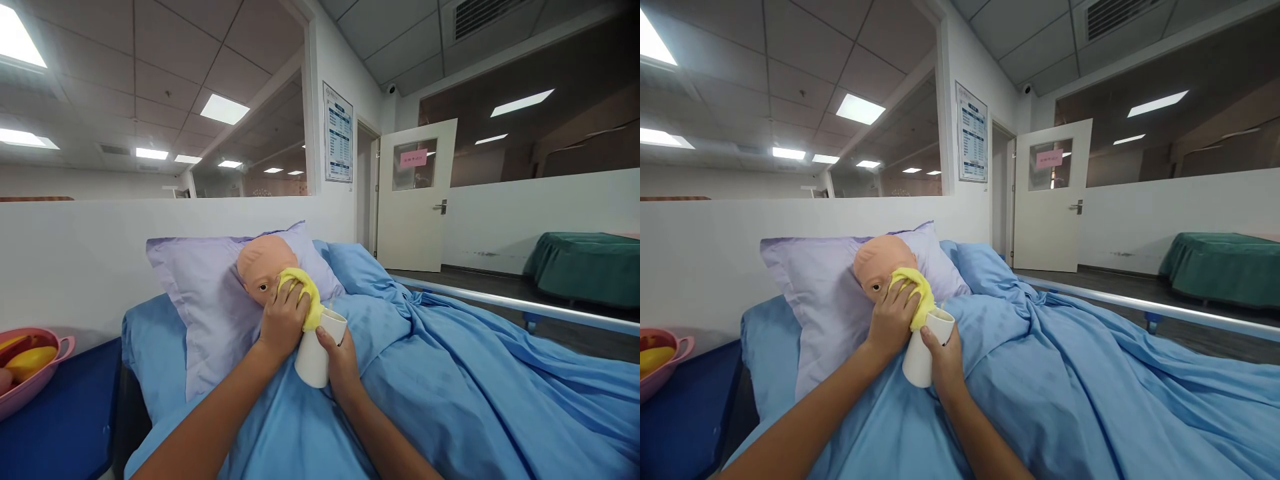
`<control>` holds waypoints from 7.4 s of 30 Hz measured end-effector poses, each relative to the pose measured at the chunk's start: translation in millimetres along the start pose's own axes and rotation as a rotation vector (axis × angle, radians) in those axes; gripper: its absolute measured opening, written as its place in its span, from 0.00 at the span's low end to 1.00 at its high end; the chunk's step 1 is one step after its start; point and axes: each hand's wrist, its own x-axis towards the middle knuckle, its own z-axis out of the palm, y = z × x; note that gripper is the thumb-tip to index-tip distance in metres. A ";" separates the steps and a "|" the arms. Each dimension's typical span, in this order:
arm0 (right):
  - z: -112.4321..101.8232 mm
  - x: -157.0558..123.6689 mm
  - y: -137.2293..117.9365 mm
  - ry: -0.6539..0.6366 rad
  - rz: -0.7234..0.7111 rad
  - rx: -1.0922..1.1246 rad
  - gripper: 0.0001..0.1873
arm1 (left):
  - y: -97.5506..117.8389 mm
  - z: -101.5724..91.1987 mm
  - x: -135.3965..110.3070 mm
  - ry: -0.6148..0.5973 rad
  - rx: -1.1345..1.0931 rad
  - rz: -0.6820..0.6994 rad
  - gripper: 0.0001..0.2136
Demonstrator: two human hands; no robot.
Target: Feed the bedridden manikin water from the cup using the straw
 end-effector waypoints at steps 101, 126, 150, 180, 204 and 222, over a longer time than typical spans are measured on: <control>-0.7 -0.2 2.9 -0.009 -0.022 -0.006 0.33 | -3.0 -13.6 -64.5 0.068 -0.286 0.051 0.10; 1.2 -0.9 0.7 0.019 -0.038 0.015 0.31 | 5.2 7.5 -45.8 0.128 -0.152 0.057 0.11; -4.1 -7.6 5.2 -0.215 -0.042 -0.197 0.31 | 12.2 -24.8 -158.8 0.188 -0.546 -0.512 0.18; 8.9 -11.6 -7.4 -0.345 0.284 -0.053 0.31 | 17.0 -31.2 -154.6 0.136 -0.657 -0.738 0.12; 8.1 -12.5 -5.0 -0.311 0.279 -0.056 0.31 | 18.1 -31.9 -157.4 0.076 -0.734 -0.767 0.13; 3.1 -14.9 1.3 -0.356 0.179 -0.185 0.31 | 17.2 -31.4 -157.3 0.056 -0.778 -0.782 0.13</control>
